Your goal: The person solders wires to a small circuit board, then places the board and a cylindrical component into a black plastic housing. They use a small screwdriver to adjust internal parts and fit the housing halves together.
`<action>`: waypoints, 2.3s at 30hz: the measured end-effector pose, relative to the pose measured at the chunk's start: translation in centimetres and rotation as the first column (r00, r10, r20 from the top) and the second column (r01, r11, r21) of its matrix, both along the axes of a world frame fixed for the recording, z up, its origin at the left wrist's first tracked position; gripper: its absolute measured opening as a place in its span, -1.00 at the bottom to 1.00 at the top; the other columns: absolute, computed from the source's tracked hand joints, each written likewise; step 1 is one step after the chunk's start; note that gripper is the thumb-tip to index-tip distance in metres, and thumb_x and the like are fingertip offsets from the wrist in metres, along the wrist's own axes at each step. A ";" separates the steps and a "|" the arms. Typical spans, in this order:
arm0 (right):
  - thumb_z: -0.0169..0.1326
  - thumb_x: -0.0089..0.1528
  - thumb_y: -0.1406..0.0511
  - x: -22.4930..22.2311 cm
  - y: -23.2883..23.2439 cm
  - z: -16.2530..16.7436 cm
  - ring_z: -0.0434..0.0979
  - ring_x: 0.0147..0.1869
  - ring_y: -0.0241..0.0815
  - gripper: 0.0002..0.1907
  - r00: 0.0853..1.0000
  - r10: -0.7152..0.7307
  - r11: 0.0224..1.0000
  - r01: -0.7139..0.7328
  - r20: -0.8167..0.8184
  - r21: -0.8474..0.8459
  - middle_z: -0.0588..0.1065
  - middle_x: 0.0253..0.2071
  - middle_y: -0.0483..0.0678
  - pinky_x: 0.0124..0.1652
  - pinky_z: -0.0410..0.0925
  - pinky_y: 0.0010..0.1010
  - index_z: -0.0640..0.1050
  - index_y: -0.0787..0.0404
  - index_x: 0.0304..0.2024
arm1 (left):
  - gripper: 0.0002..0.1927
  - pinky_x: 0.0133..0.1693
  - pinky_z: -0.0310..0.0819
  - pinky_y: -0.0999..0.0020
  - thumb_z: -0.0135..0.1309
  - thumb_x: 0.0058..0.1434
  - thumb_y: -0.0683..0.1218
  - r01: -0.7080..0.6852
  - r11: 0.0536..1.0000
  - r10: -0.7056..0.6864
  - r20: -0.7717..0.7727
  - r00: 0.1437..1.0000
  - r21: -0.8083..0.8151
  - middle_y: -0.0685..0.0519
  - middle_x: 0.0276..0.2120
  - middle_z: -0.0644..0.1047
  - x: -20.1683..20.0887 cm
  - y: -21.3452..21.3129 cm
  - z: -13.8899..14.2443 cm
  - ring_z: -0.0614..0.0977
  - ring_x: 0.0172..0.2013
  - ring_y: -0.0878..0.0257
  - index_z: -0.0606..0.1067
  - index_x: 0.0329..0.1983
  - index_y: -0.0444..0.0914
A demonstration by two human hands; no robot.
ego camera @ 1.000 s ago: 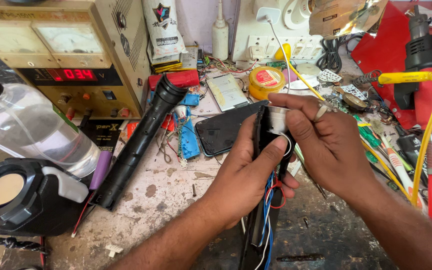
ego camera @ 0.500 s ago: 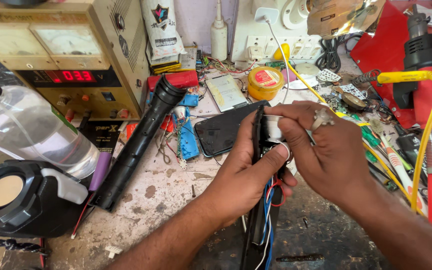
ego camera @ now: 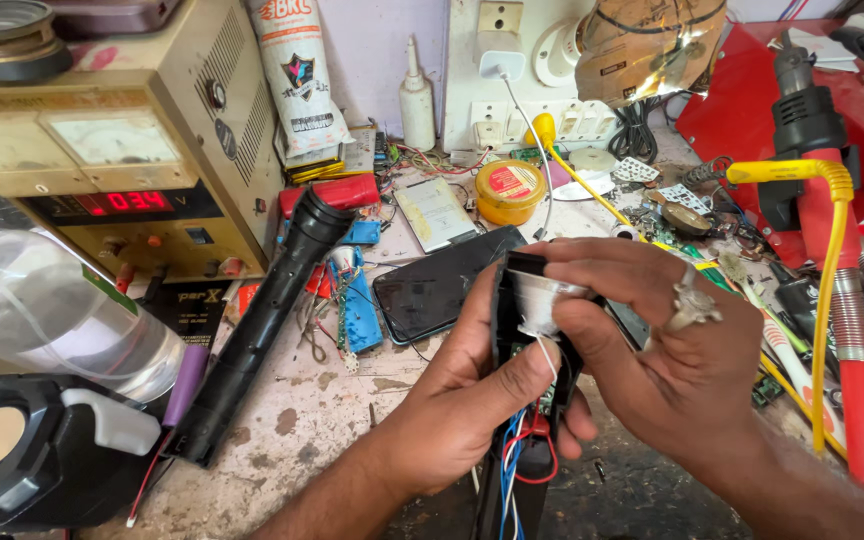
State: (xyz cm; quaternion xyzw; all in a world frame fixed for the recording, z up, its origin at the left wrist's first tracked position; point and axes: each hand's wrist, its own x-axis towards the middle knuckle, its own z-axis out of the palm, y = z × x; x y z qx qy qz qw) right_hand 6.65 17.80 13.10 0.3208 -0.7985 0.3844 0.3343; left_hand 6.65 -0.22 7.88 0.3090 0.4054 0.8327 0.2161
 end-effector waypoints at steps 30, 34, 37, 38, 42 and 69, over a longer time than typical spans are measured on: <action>-0.08 0.42 0.32 -4.4 0.4 -0.1 0.68 -0.22 -0.33 -0.69 0.940 0.079 0.962 -0.159 0.332 0.221 0.66 -0.15 -0.01 -0.24 0.44 -0.45 0.58 0.20 0.15 | -0.56 -0.46 0.63 0.29 0.06 0.31 0.07 -0.227 0.935 0.305 0.290 0.907 -0.274 -0.09 -0.27 0.59 -2.0 0.9 -0.4 0.68 -0.45 0.16 0.33 0.19 -0.16; -0.08 0.42 0.30 -4.2 0.4 -0.2 0.69 -0.15 -0.30 -0.66 0.938 0.083 0.958 -0.168 0.337 0.232 0.65 -0.06 0.00 -0.18 0.44 -0.44 0.54 0.20 0.21 | -0.60 -0.45 0.66 0.28 0.01 0.31 0.02 -0.237 0.939 0.307 0.301 0.903 -0.247 -0.09 -0.26 0.60 -2.2 0.9 -0.3 0.70 -0.44 0.15 0.33 0.16 -0.19; -0.07 0.42 0.29 -3.9 0.4 -0.5 0.64 0.03 -0.21 -0.58 0.953 0.085 0.960 -0.157 0.289 0.234 0.59 0.04 0.02 -0.01 0.42 -0.39 0.43 0.26 0.31 | -0.62 -0.45 0.64 0.31 0.01 0.34 0.03 -0.304 0.921 0.369 0.297 0.881 -0.243 -0.07 -0.28 0.58 -2.2 0.7 -0.1 0.67 -0.45 0.19 0.35 0.15 -0.22; -0.08 0.42 0.29 -3.7 0.5 -0.7 0.58 0.12 -0.14 -0.56 0.966 0.108 0.963 -0.161 0.237 0.215 0.52 0.15 0.07 0.06 0.41 -0.37 0.38 0.30 0.33 | -0.62 -0.46 0.62 0.32 0.01 0.35 0.04 -0.346 0.901 0.417 0.304 0.856 -0.262 -0.05 -0.30 0.56 -2.2 0.5 0.0 0.66 -0.47 0.21 0.36 0.14 -0.21; -0.04 0.41 0.25 -2.9 0.5 -2.1 0.57 0.15 -0.18 -0.45 0.778 0.294 0.955 -0.269 0.555 -0.128 0.47 0.20 0.03 0.13 0.45 -0.39 0.26 0.35 0.41 | -0.59 -0.51 0.54 0.36 -0.08 0.40 0.14 -0.498 0.843 0.538 0.329 0.776 -0.205 -0.02 -0.40 0.55 -3.3 -0.8 0.3 0.60 -0.53 0.26 0.41 0.07 -0.26; 0.09 0.40 0.15 -3.9 1.7 -4.3 0.56 -0.19 -0.38 -0.47 0.096 0.654 0.750 -0.211 0.751 -0.627 0.51 -0.26 -0.16 -0.04 0.52 -0.42 0.41 0.23 0.36 | -0.50 -0.13 0.70 0.13 0.17 0.27 -0.12 -0.611 0.791 0.599 0.171 0.783 0.027 -0.02 -0.11 0.53 -5.8 -3.4 0.2 0.67 -0.11 0.11 0.20 0.16 -0.21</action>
